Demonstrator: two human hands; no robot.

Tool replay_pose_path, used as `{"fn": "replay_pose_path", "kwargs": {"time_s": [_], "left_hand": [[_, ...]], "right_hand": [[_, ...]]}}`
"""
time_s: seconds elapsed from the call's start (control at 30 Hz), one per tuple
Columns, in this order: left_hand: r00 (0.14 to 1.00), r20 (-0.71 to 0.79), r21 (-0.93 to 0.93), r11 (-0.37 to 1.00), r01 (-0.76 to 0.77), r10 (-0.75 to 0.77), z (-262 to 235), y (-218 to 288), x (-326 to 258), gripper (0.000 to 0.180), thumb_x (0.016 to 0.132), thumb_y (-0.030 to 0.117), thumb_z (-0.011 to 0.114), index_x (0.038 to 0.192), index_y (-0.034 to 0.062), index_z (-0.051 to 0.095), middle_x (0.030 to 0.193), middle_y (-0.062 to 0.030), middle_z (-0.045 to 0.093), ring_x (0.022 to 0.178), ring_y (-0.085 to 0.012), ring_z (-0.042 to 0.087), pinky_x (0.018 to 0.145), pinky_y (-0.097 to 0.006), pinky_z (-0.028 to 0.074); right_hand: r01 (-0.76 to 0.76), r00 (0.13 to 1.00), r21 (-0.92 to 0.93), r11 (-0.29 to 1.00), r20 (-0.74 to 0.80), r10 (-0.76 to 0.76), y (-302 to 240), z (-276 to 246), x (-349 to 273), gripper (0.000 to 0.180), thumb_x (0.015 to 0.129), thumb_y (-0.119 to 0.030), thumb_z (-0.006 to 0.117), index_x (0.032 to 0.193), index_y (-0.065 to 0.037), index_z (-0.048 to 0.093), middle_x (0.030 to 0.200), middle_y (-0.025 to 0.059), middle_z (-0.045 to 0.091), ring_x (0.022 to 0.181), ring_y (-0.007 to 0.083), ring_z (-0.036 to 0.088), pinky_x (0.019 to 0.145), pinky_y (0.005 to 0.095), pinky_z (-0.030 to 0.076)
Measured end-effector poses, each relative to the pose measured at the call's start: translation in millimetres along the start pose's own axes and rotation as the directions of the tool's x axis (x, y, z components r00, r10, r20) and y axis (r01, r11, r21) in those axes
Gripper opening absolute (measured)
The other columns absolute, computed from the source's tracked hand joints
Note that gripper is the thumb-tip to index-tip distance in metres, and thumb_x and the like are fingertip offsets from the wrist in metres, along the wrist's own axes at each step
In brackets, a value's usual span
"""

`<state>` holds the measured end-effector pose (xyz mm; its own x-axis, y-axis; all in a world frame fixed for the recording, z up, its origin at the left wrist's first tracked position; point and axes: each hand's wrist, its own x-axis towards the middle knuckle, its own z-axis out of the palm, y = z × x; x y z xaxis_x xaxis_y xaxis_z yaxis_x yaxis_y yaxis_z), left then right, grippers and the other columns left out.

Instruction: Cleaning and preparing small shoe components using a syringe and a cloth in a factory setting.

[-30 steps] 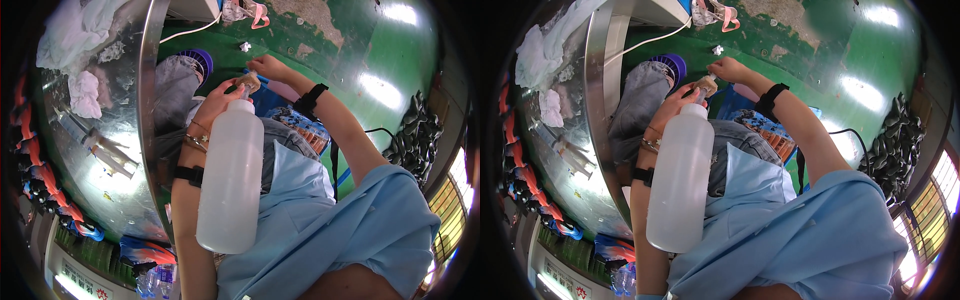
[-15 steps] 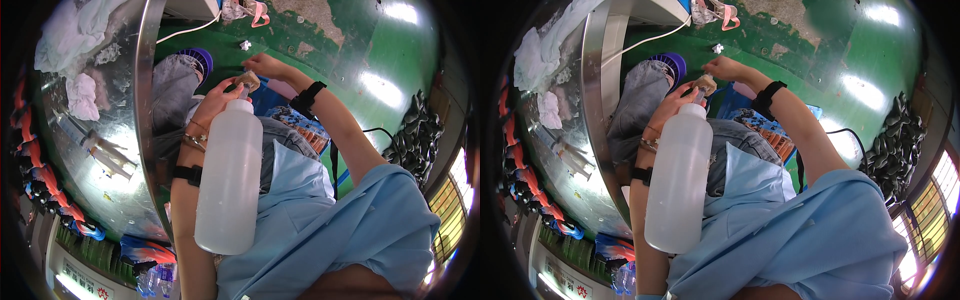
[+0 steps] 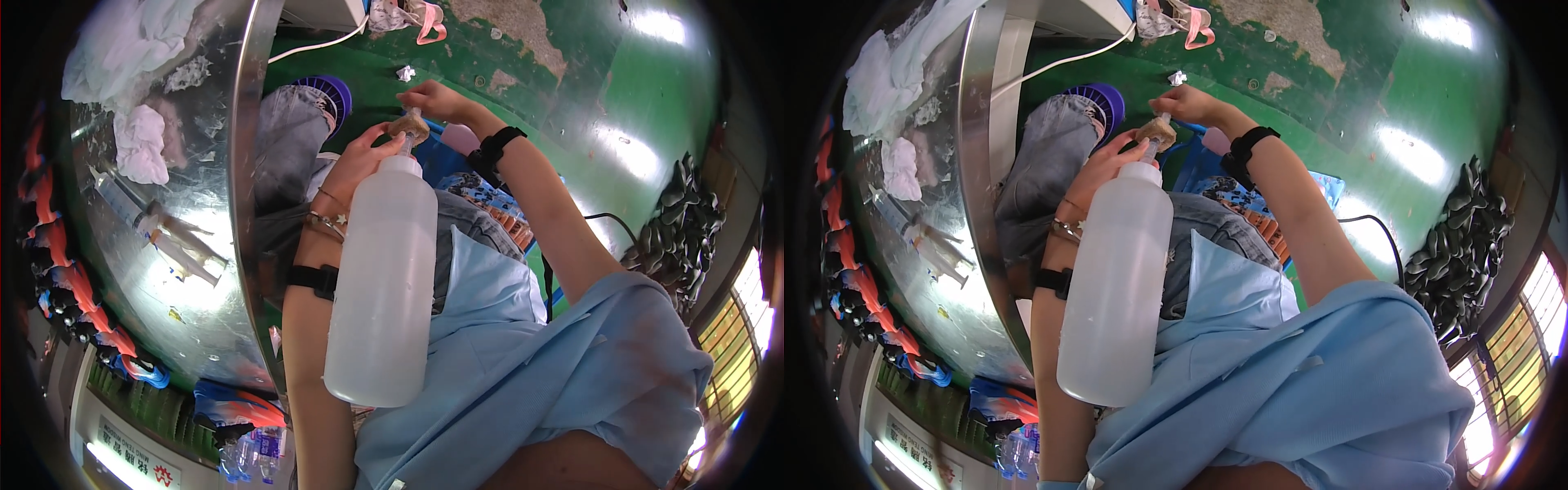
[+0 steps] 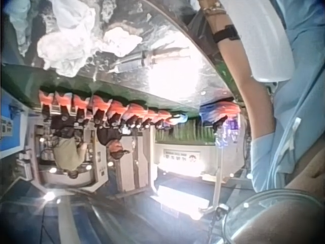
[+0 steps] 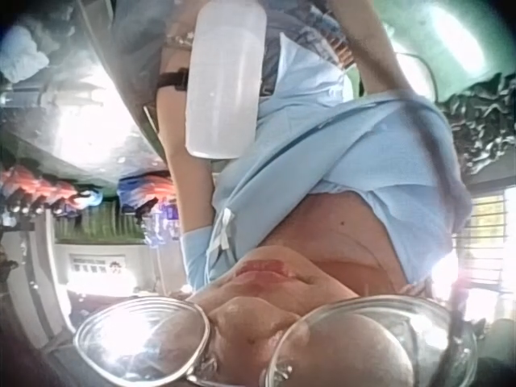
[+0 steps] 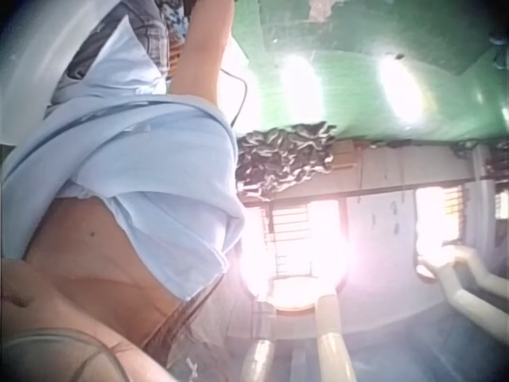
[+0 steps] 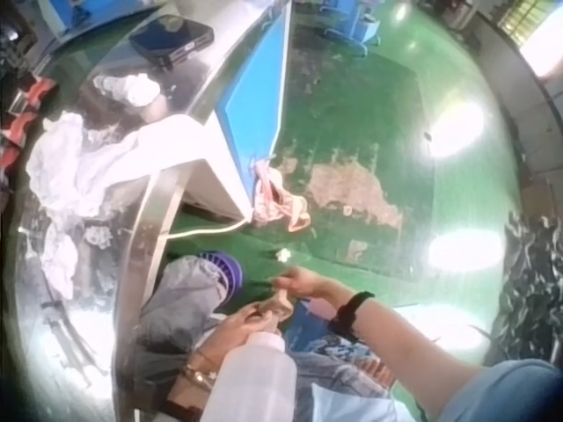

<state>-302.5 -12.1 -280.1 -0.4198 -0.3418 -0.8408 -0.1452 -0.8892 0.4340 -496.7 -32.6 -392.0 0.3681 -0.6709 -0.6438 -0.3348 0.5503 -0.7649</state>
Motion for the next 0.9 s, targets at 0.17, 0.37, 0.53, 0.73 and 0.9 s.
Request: {"fn": "replay_pose_path", "kwargs": {"time_s": [0.17, 0.37, 0.53, 0.73, 0.9], "left_hand": [[1.000, 0.002, 0.004, 1.000, -0.008, 0.008, -0.9, -5.4, 3.5, 0.031, 0.091, 0.025, 0.055, 0.117, 0.0087, 0.049, 0.083, -0.0054, 0.063, 0.066, -0.0099, 0.061, 0.056, -0.023, 0.048], [0.998, -0.056, 0.010, 1.000, 0.019, -0.018, 4.6, 1.7, -2.5, 0.034, 0.086, 0.022, 0.062, 0.114, 0.0045, 0.054, 0.089, -0.0034, 0.061, 0.073, -0.0074, 0.057, 0.061, -0.022, 0.045], [1.000, -0.016, 0.008, 1.000, 0.022, -0.022, 2.7, -2.0, 2.1, 0.031, 0.092, 0.025, 0.054, 0.118, 0.0101, 0.049, 0.080, -0.0055, 0.063, 0.064, -0.0101, 0.060, 0.054, -0.023, 0.048], [0.999, -0.012, -0.077, 0.996, 0.048, -0.049, 2.3, -3.8, 1.2, 0.031, 0.093, 0.025, 0.052, 0.119, 0.0106, 0.049, 0.080, -0.0065, 0.063, 0.064, -0.0114, 0.061, 0.054, -0.024, 0.049], [0.999, -0.010, -0.103, 0.993, 0.052, -0.054, 4.8, -2.3, 0.0, 0.031, 0.093, 0.027, 0.051, 0.120, 0.0110, 0.048, 0.080, -0.0070, 0.063, 0.063, -0.0117, 0.061, 0.053, -0.024, 0.049]], "right_hand": [[-0.012, 1.000, -0.044, 0.999, 0.010, 0.013, 4.6, -3.7, 1.8, 0.041, 0.088, -0.036, 0.054, 0.071, 0.001, 0.059, 0.060, -0.0018, 0.046, 0.057, 0.0091, 0.040, 0.054, 0.0288, 0.035], [-0.001, 0.999, -0.043, 0.999, 0.049, 0.003, 9.6, -6.1, 3.7, 0.043, 0.088, -0.037, 0.053, 0.065, -0.001, 0.055, 0.057, -0.0040, 0.041, 0.054, 0.0080, 0.036, 0.050, 0.0278, 0.032], [-0.018, 0.999, -0.049, 0.999, 0.033, 0.019, 8.4, -4.4, 1.2, 0.042, 0.088, -0.036, 0.054, 0.066, 0.000, 0.058, 0.058, -0.0040, 0.043, 0.054, 0.0078, 0.036, 0.049, 0.0276, 0.031], [-0.025, 0.995, 0.009, 1.000, -0.097, 0.025, 10.3, 7.0, -0.6, 0.039, 0.086, -0.036, 0.055, 0.081, 0.002, 0.064, 0.065, 0.0008, 0.054, 0.060, 0.0094, 0.045, 0.056, 0.0283, 0.039], [-0.121, 0.990, -0.063, 0.991, -0.075, 0.116, 8.4, 1.9, -7.1, 0.045, 0.084, -0.041, 0.055, 0.097, 0.000, 0.067, 0.085, 0.0119, 0.066, 0.081, 0.0198, 0.061, 0.076, 0.0324, 0.046]]}}
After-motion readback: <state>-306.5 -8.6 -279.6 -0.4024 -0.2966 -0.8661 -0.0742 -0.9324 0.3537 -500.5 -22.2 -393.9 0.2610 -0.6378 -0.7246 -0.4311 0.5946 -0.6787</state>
